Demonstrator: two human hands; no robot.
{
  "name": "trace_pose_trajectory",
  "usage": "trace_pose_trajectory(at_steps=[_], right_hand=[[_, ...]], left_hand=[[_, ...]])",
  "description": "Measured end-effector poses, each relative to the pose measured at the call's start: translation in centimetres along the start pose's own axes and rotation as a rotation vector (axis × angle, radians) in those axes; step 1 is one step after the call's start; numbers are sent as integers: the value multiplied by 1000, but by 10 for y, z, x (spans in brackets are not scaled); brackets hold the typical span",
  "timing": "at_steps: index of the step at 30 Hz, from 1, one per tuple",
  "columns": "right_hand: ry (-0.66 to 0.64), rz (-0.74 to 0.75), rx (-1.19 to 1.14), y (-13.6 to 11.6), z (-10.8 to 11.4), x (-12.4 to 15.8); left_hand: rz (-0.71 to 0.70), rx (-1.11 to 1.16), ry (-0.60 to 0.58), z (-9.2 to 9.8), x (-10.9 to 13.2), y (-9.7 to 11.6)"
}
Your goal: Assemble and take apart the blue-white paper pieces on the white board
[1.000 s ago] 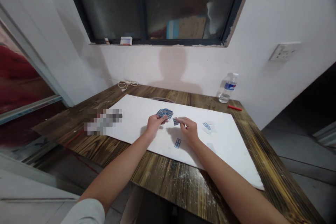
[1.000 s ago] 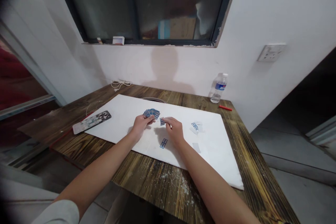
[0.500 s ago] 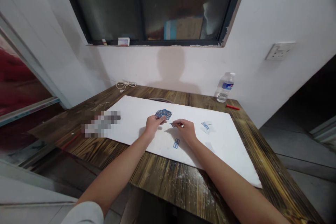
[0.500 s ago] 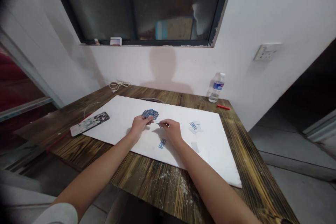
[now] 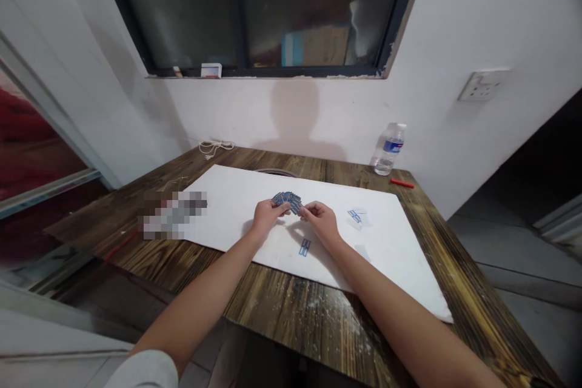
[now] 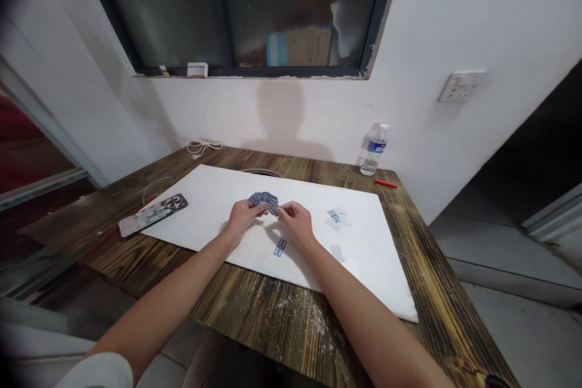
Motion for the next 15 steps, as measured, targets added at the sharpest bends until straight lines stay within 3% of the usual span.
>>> trace_pose_trajectory(at_steps=[15], right_hand=[[25,-33,-63,3,3,-1]], left_hand=[[-61,-63,-63,-7,-3,-3]])
Point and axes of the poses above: each hand's wrist, its own x-axis away from the middle knuckle, its own z-axis out of the back of the hand, y = z × x, the point moved 6 cm from there along -x, towards the middle knuckle, and after that the axes turned 14 degrees about -x, right-handed, at the moved point
